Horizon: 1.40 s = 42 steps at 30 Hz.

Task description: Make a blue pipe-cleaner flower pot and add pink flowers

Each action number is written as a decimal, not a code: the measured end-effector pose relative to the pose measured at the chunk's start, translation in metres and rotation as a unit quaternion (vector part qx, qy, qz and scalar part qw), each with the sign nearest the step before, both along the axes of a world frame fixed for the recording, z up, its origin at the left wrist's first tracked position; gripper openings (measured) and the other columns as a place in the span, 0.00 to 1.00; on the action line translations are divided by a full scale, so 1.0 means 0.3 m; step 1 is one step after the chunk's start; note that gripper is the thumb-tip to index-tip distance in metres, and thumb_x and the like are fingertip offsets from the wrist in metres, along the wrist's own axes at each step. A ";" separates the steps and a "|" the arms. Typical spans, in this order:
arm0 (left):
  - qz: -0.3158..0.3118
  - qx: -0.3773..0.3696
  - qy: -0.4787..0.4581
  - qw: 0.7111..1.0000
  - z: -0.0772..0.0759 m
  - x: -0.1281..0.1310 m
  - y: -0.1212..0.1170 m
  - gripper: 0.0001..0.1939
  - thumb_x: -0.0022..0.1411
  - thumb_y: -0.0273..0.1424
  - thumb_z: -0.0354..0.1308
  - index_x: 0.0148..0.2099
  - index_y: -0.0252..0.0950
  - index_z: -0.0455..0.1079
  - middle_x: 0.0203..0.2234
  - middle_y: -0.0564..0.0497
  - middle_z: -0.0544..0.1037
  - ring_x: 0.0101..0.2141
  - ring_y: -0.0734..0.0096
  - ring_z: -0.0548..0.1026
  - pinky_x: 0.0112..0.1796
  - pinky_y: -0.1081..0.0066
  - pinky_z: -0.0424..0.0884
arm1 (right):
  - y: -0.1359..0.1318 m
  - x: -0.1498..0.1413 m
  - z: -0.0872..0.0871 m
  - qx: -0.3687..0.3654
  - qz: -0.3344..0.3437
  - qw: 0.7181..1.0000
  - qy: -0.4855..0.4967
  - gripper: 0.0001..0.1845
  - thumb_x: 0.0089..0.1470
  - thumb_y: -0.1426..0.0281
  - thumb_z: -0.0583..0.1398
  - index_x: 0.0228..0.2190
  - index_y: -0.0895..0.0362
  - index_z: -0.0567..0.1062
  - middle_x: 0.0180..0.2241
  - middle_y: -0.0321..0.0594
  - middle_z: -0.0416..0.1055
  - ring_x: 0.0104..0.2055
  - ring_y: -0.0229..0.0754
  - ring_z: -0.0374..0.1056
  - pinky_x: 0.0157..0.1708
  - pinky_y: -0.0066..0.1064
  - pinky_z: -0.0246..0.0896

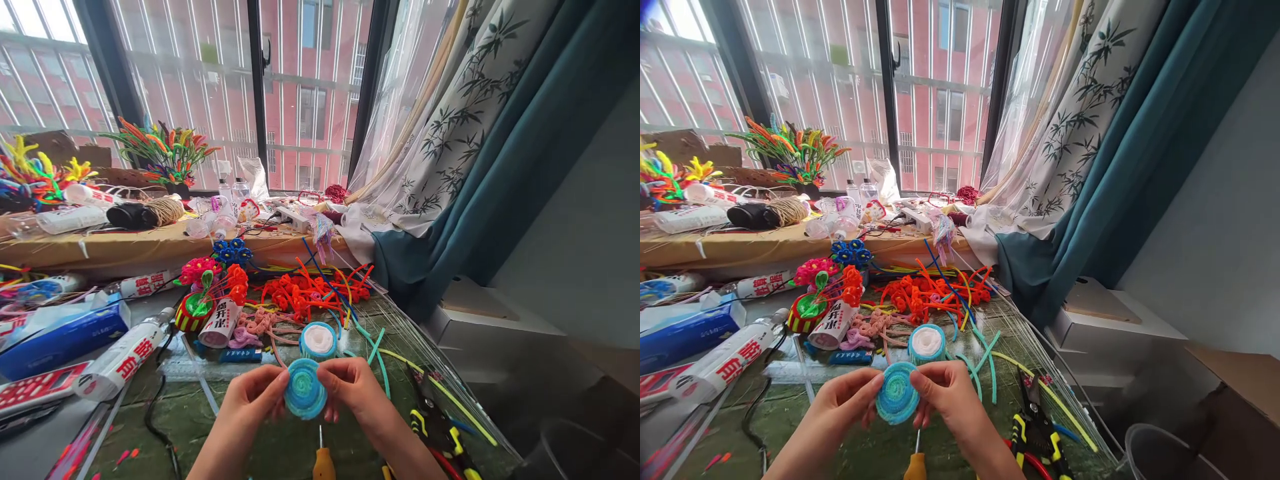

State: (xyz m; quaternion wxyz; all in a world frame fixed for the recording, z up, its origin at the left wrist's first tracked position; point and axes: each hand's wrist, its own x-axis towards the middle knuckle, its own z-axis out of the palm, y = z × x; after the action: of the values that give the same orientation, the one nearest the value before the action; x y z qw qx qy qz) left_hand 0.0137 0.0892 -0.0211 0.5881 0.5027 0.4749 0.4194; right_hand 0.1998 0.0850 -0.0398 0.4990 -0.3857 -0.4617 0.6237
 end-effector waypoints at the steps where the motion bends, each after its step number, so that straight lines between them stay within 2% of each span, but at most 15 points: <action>1: 0.009 0.005 0.006 1.000 0.004 0.008 0.018 0.27 0.46 0.54 0.68 0.32 0.32 0.77 0.16 0.55 0.72 0.20 0.78 0.67 0.22 0.78 0.62 | 0.006 0.007 -0.002 0.009 -0.040 0.999 0.011 0.29 0.45 0.46 0.68 0.29 0.62 0.82 0.16 0.35 0.71 0.15 0.33 0.67 0.14 0.20 0.56; 3: 0.027 0.022 0.021 0.999 0.010 0.025 0.064 0.27 0.47 0.54 0.67 0.34 0.32 0.77 0.18 0.54 0.74 0.22 0.75 0.70 0.23 0.77 0.64 | 0.020 0.029 -0.005 0.033 -0.142 0.989 0.002 0.29 0.48 0.47 0.67 0.36 0.60 0.82 0.20 0.36 0.74 0.18 0.34 0.69 0.17 0.22 0.61; 5: 0.035 0.036 0.041 0.998 0.011 0.044 0.116 0.28 0.47 0.54 0.67 0.35 0.32 0.77 0.18 0.53 0.76 0.23 0.72 0.72 0.24 0.75 0.67 | 0.033 0.056 -0.007 0.070 -0.236 0.968 -0.056 0.25 0.52 0.51 0.66 0.40 0.59 0.81 0.28 0.40 0.78 0.26 0.38 0.74 0.26 0.25 0.69; 7: 0.033 0.044 0.068 0.996 0.007 0.065 0.160 0.29 0.47 0.55 0.65 0.35 0.32 0.77 0.18 0.52 0.77 0.22 0.68 0.73 0.24 0.72 0.69 | 0.042 0.077 -0.012 0.118 -0.279 0.943 -0.137 0.21 0.55 0.55 0.65 0.44 0.56 0.80 0.38 0.44 0.79 0.37 0.43 0.76 0.36 0.29 0.73; 10: 0.042 0.066 0.124 0.989 0.000 0.098 0.192 0.26 0.49 0.54 0.63 0.33 0.32 0.77 0.17 0.50 0.77 0.20 0.67 0.72 0.23 0.70 0.69 | 0.046 0.081 -0.027 0.180 -0.274 0.910 -0.254 0.21 0.58 0.60 0.63 0.51 0.52 0.76 0.51 0.44 0.76 0.50 0.48 0.74 0.47 0.34 0.73; 13: 0.080 0.103 0.183 0.974 -0.006 0.127 0.195 0.21 0.50 0.50 0.63 0.30 0.35 0.77 0.21 0.49 0.79 0.22 0.66 0.72 0.23 0.70 0.68 | 0.045 0.067 -0.054 0.206 -0.252 0.884 -0.336 0.24 0.59 0.64 0.62 0.57 0.52 0.71 0.58 0.43 0.71 0.59 0.49 0.69 0.57 0.37 0.67; 15: 0.097 0.121 0.203 0.967 -0.015 0.138 0.190 0.19 0.52 0.49 0.62 0.31 0.37 0.76 0.24 0.50 0.79 0.24 0.65 0.73 0.26 0.69 0.70 | 0.046 0.060 -0.074 0.207 -0.240 0.876 -0.364 0.27 0.60 0.66 0.61 0.60 0.52 0.68 0.59 0.43 0.69 0.61 0.48 0.67 0.58 0.36 0.66; 17: 0.118 0.182 0.226 0.950 -0.034 0.139 0.182 0.16 0.58 0.46 0.59 0.35 0.38 0.76 0.28 0.50 0.80 0.28 0.66 0.76 0.31 0.70 0.73 | 0.048 0.059 -0.090 0.210 -0.220 0.873 -0.380 0.29 0.60 0.66 0.61 0.62 0.52 0.65 0.60 0.42 0.69 0.61 0.47 0.67 0.57 0.33 0.67; 19: 0.139 0.311 0.282 0.897 -0.060 0.131 0.171 0.11 0.65 0.38 0.56 0.42 0.40 0.76 0.36 0.50 0.81 0.36 0.67 0.79 0.38 0.72 0.74 | 0.051 0.063 -0.098 0.218 -0.201 0.872 -0.389 0.31 0.60 0.65 0.61 0.63 0.51 0.63 0.61 0.40 0.69 0.61 0.46 0.67 0.56 0.31 0.68; 22: 0.114 0.491 0.395 0.768 -0.096 0.111 0.153 0.18 0.67 0.24 0.51 0.56 0.40 0.71 0.47 0.47 0.77 0.47 0.69 0.75 0.46 0.73 0.71 | 0.054 0.065 -0.095 0.219 -0.196 0.874 -0.385 0.29 0.62 0.62 0.60 0.63 0.49 0.63 0.60 0.39 0.69 0.62 0.45 0.67 0.57 0.30 0.67; 24: 0.081 0.530 0.450 0.714 -0.109 0.102 0.147 0.24 0.66 0.20 0.50 0.62 0.39 0.66 0.50 0.45 0.74 0.50 0.68 0.72 0.49 0.72 0.70 | 0.056 0.061 -0.087 0.209 -0.203 0.881 -0.372 0.29 0.62 0.58 0.59 0.62 0.49 0.64 0.60 0.40 0.69 0.61 0.45 0.67 0.57 0.30 0.66; 28: 0.071 0.544 0.512 0.661 -0.121 0.096 0.149 0.25 0.64 0.19 0.50 0.62 0.36 0.66 0.52 0.43 0.73 0.50 0.62 0.71 0.49 0.67 0.69 | 0.058 0.050 -0.078 0.189 -0.197 0.894 -0.354 0.29 0.63 0.51 0.56 0.60 0.49 0.67 0.59 0.41 0.69 0.60 0.45 0.68 0.58 0.30 0.65; 31: 0.054 0.540 0.533 0.650 -0.125 0.090 0.150 0.26 0.63 0.19 0.51 0.62 0.38 0.66 0.53 0.44 0.73 0.50 0.61 0.71 0.49 0.66 0.69 | 0.059 0.047 -0.079 0.178 -0.189 0.900 -0.351 0.28 0.63 0.52 0.56 0.59 0.49 0.68 0.58 0.41 0.69 0.60 0.46 0.68 0.59 0.30 0.64; 36: 0.093 0.514 0.510 0.683 -0.121 0.083 0.146 0.26 0.65 0.21 0.51 0.64 0.37 0.63 0.54 0.43 0.72 0.51 0.61 0.71 0.50 0.65 0.68 | 0.063 0.054 -0.073 0.179 -0.183 0.902 -0.348 0.27 0.62 0.55 0.59 0.60 0.48 0.68 0.58 0.40 0.70 0.59 0.46 0.69 0.58 0.29 0.65; 42: 0.066 0.531 0.556 0.636 -0.128 0.084 0.158 0.29 0.63 0.20 0.50 0.65 0.41 0.62 0.55 0.44 0.73 0.51 0.61 0.72 0.48 0.65 0.68 | 0.063 0.044 -0.071 0.172 -0.209 0.906 -0.325 0.25 0.62 0.54 0.59 0.58 0.47 0.70 0.57 0.40 0.71 0.57 0.47 0.71 0.57 0.30 0.66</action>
State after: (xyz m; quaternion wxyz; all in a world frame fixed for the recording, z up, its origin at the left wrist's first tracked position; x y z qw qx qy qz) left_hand 0.0389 0.1365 -0.0594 -0.1849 0.8338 0.4395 0.2781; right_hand 0.2132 0.1040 -0.0612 0.4987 -0.5627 -0.6074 0.2562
